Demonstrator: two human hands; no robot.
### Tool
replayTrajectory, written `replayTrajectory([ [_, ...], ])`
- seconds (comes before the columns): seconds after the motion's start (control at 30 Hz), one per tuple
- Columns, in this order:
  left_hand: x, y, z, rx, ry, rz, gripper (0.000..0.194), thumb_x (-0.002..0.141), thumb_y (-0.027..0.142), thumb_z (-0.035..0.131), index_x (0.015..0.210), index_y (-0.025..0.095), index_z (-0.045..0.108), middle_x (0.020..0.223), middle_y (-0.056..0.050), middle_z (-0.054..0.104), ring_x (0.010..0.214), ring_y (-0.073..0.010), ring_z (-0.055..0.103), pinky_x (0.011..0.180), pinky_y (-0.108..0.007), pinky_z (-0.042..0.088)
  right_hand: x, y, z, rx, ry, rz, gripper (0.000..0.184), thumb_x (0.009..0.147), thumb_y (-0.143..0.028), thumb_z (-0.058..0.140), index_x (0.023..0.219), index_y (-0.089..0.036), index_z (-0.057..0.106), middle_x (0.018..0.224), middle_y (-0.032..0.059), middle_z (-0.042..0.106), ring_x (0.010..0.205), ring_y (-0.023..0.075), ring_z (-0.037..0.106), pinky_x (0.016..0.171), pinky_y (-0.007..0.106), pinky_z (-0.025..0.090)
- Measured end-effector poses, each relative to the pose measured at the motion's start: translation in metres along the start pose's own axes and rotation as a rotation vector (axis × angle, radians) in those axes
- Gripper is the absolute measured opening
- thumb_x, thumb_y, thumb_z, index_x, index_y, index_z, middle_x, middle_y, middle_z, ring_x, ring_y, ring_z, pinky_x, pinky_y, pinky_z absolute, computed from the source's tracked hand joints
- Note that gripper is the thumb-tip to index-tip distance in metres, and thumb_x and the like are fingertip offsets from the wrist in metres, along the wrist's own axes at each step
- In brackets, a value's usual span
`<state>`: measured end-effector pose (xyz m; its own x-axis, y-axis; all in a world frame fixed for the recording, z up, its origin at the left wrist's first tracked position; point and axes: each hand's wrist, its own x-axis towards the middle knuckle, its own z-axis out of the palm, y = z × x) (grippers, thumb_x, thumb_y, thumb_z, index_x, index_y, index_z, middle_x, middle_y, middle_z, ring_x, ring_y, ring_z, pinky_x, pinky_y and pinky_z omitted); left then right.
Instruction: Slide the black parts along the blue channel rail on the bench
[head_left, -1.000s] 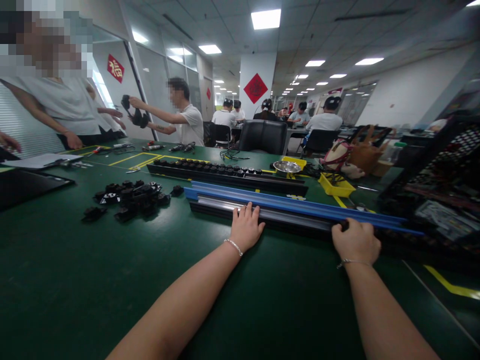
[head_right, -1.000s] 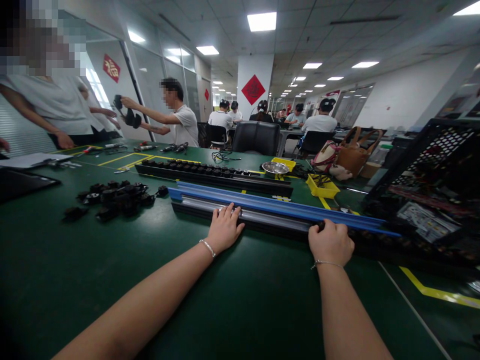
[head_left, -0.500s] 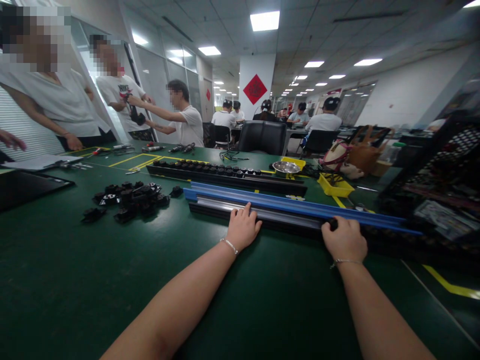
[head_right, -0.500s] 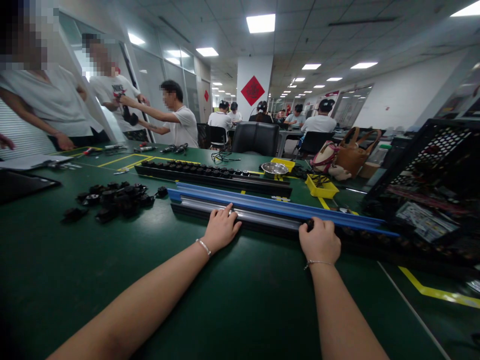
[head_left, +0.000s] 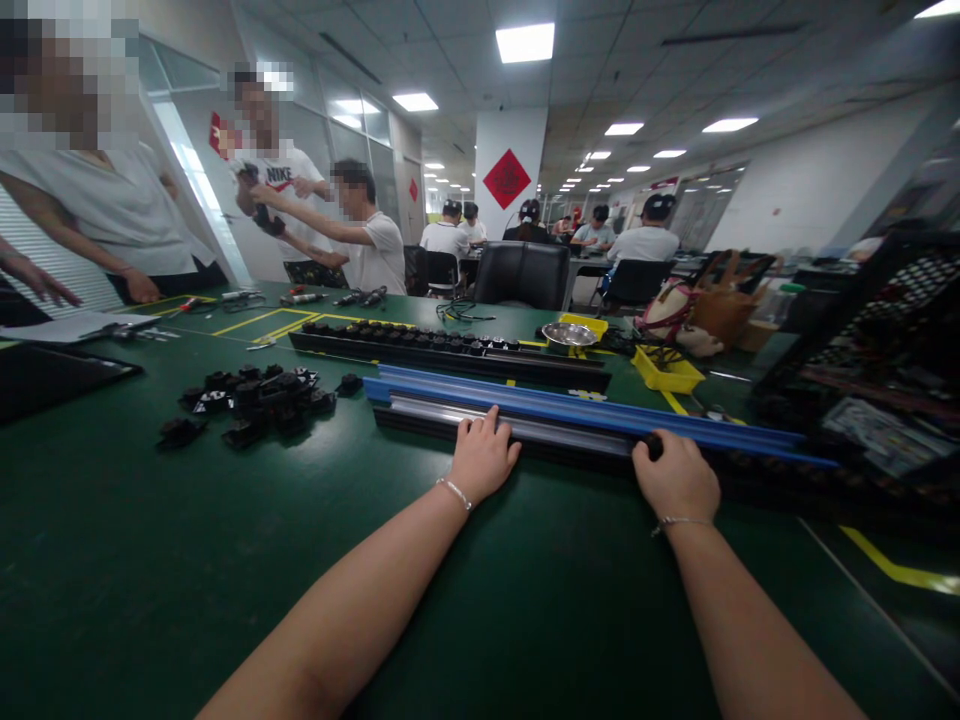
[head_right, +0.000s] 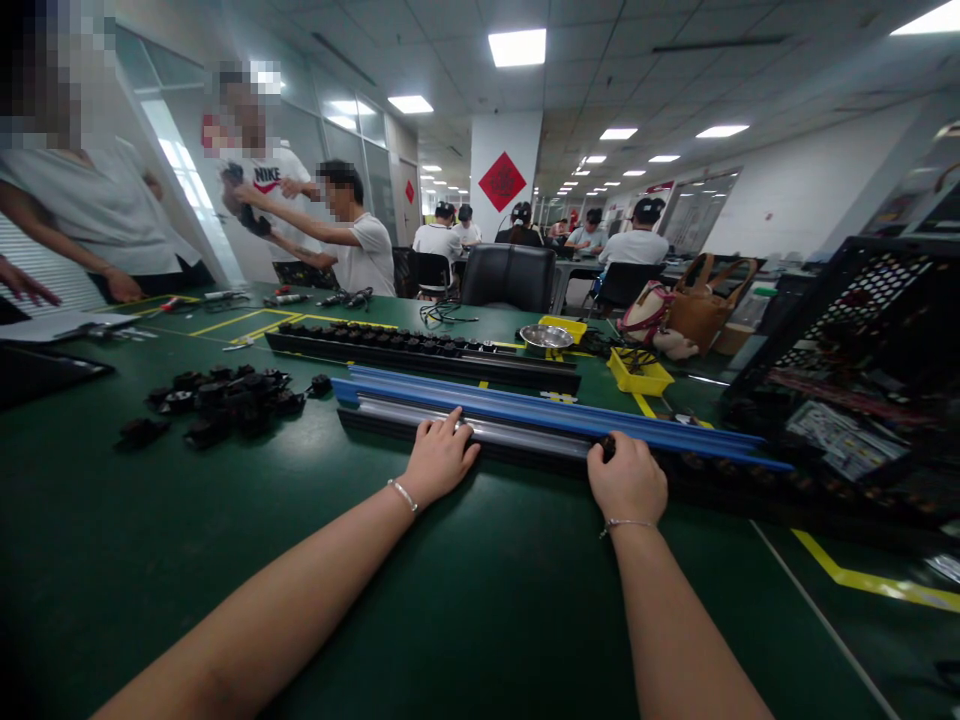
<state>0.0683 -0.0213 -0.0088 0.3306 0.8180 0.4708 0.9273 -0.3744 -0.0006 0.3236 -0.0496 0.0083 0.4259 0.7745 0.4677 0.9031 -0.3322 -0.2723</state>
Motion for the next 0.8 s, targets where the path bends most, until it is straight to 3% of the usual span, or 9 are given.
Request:
replayTrajectory([
  [0.8,-0.0008,-0.001,0.0025,0.008,0.019,0.01,0.033,0.088,0.043,0.041,0.106,0.022,0.058,0.138,-0.011,0.045,0.104,-0.0251,0.053,0.092,-0.043,0.035,0.0002,-0.0021,0.0012,0.005,-0.04,-0.067,0.044,0.084,-0.039,0.037,0.115,-0.015,0.058,0.109,0.0131,0.061,0.095,0.0252,0.058,0.08,0.038,0.045],
])
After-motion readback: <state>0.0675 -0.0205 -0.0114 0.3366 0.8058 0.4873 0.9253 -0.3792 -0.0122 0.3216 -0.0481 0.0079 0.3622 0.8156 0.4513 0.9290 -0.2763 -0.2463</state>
